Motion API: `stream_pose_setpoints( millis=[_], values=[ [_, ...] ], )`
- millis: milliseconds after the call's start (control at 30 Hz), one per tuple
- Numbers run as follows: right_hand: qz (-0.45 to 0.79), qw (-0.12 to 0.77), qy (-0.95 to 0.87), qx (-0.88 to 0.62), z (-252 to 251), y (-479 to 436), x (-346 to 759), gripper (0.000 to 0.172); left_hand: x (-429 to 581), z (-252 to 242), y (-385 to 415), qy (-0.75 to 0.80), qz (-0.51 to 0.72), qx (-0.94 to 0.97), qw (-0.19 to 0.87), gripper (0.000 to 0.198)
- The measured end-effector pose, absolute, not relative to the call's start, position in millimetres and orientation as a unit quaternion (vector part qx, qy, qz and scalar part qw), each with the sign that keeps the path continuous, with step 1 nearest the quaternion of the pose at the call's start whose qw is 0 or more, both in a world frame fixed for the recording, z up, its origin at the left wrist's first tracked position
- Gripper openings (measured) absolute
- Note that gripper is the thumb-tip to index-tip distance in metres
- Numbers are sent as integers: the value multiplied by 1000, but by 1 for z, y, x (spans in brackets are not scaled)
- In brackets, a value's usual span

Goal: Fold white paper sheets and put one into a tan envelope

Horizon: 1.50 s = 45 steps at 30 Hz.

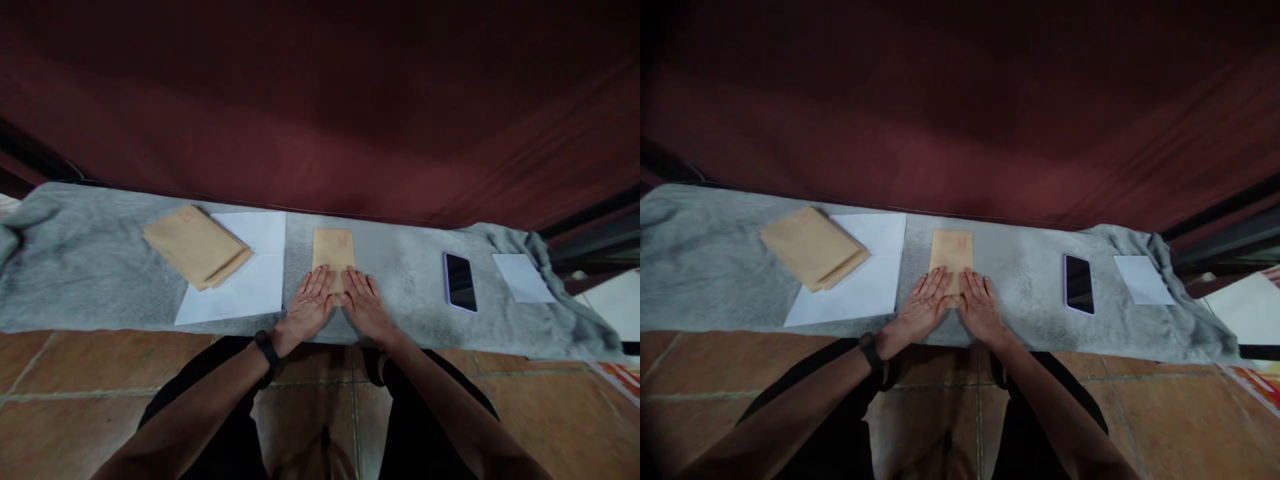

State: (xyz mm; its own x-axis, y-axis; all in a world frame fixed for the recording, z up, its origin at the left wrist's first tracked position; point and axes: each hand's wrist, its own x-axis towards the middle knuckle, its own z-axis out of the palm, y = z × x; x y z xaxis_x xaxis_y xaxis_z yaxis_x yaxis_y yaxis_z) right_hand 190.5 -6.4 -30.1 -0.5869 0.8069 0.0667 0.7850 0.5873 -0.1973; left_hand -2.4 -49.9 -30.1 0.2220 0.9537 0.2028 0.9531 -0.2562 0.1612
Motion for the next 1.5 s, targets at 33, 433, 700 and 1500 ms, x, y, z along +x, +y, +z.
stream_pose_setpoints(
  millis=[33,433,700,1500],
  values=[
    [72,73,-887,-450,-30,-5,192,62,-3,-31,-50,611,132,780,1,60],
    [77,94,-873,-472,-31,-5,205,60,-9,-27,-45,623,119,772,29,62],
    [97,75,-867,-482,-33,-1,207,61,-2,-23,-47,626,101,773,18,60],
    [63,44,-851,-520,-26,-3,205,59,6,-15,-84,481,43,875,20,56]
  ],
)
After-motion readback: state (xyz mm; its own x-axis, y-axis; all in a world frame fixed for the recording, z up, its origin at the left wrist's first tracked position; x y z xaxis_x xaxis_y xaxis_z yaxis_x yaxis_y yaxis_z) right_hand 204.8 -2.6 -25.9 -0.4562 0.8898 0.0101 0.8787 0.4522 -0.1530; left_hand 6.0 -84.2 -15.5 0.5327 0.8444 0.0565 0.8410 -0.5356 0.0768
